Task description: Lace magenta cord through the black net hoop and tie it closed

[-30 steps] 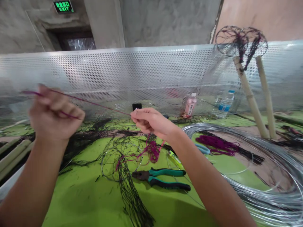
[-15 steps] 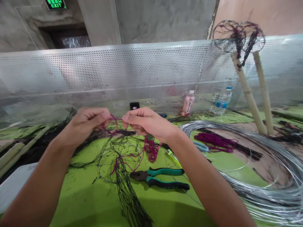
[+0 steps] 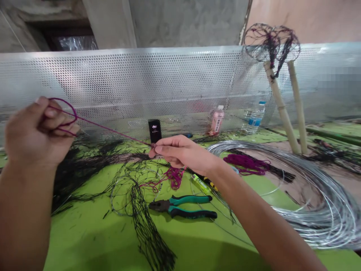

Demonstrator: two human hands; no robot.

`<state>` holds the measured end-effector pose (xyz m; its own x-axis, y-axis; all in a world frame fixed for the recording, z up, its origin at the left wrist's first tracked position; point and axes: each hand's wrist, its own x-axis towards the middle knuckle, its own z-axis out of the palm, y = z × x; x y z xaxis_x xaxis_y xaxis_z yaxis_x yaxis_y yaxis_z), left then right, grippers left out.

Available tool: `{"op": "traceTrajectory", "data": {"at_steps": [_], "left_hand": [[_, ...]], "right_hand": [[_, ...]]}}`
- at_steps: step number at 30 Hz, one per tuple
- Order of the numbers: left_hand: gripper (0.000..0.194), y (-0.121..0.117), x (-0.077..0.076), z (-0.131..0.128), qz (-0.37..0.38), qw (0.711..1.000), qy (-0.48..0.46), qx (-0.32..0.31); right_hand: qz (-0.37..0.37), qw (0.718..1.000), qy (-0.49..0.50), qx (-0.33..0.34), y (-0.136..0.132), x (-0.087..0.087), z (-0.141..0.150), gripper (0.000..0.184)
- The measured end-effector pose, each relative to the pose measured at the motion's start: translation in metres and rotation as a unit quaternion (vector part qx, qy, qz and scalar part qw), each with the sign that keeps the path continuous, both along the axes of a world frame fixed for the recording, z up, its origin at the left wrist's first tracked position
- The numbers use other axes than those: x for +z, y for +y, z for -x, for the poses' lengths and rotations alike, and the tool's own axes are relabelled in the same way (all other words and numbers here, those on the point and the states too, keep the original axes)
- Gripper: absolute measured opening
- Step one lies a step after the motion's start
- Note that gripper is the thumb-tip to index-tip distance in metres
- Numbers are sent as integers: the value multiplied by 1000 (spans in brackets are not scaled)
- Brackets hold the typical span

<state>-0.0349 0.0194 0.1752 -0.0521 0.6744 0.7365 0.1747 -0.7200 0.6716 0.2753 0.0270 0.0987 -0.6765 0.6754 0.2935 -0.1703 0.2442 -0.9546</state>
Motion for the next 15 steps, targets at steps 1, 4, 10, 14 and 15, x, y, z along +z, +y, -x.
{"op": "traceTrajectory", "data": {"at_steps": [1,4,10,14,15], "left_hand": [[41,0,0,1,-5,1000,-1,9],[33,-1,-2,2,9,998,41,42],[20,-22,-12,-29,23,941,336,9],[22,-39,-18,-60,-31,929,363,-64],[21,-42,-19,-65,-41,924,376,-59]], "right_hand": [[-14,1000,3,-9,-2,1,1,22],[-97,993,-25,-57,-11,8,4,28],[-201,969,-85,-119,-36,23,8,31],[-204,970,-92,-94,-47,25,10,30],[-204,971,-89,-86,-48,25,10,30]]}}
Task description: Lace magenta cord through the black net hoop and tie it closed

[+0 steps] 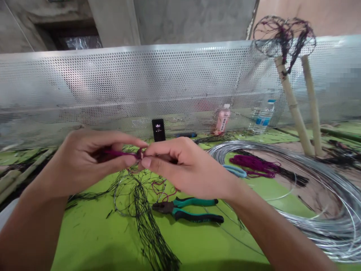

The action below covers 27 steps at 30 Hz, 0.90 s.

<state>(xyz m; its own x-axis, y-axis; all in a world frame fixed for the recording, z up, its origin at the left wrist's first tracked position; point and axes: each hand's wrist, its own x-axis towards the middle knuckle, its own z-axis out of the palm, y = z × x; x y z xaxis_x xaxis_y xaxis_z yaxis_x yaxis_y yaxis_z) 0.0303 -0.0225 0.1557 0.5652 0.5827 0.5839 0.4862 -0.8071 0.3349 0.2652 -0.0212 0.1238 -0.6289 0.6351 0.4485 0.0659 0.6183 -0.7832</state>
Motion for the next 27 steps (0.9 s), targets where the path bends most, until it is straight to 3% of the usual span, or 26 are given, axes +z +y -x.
{"op": "traceTrajectory", "data": {"at_steps": [6,11,16,20,23,27], "left_hand": [[8,-1,-1,-3,-25,998,48,16],[12,1,1,3,-35,998,36,41],[13,-2,4,4,-60,995,43,67],[12,-4,4,4,-79,992,59,75],[11,-5,5,4,-89,991,62,76],[10,-4,4,6,-107,988,49,97]], "right_hand": [[8,999,-15,44,6,-2,-5,29],[-21,998,59,-10,14,-4,-8,28],[-53,993,71,-79,15,-6,-8,28],[-41,987,116,-101,14,-9,-6,26],[-24,990,109,-88,16,-11,-5,27],[17,999,13,-26,19,-7,-14,30]]}}
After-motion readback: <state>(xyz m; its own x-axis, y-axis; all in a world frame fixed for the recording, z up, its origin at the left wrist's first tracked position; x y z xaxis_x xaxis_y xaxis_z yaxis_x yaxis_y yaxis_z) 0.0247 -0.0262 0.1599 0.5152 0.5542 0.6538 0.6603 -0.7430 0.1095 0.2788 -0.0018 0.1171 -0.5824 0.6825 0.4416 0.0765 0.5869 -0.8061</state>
